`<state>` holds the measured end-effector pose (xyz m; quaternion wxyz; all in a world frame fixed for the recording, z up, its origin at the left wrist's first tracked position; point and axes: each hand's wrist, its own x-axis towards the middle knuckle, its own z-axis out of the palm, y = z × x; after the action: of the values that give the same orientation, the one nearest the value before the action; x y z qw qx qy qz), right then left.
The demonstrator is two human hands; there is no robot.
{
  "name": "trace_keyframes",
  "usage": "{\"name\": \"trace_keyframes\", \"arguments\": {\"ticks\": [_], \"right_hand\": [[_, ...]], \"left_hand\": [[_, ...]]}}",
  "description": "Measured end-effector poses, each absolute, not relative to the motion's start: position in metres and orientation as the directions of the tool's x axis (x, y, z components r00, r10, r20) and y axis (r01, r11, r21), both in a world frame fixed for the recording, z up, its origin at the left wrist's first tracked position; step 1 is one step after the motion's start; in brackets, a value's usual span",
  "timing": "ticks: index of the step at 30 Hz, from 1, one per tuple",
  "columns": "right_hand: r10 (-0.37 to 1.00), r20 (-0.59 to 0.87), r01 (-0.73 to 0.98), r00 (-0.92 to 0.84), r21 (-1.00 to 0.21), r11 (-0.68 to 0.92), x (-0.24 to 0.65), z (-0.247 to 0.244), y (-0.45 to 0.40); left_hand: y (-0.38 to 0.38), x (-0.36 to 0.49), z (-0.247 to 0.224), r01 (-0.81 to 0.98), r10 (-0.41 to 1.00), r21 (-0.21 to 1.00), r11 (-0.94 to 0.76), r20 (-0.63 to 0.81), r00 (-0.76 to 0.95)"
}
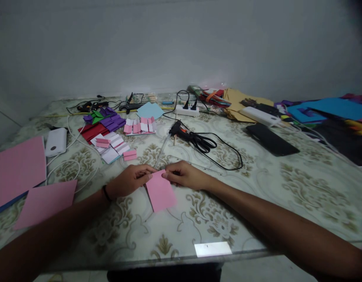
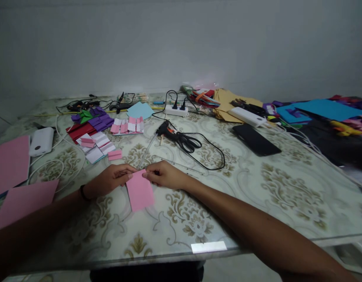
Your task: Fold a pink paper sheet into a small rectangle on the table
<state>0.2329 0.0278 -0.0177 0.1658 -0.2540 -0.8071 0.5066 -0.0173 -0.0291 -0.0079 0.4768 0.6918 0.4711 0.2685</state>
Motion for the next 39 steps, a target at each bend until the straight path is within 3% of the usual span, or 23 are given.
{"name": "trace_keyframes", "arguments": {"ticks": [39], "right_hand": [[0.579,0.036,0.234,-0.814,-0.893,0.385,0.233,-0.02,0.028]], "left_hand": [[-0.0283,-0.0193,-0.0098,0.466,0.904,0.861,-0.202,-0.019,0.426]]}}
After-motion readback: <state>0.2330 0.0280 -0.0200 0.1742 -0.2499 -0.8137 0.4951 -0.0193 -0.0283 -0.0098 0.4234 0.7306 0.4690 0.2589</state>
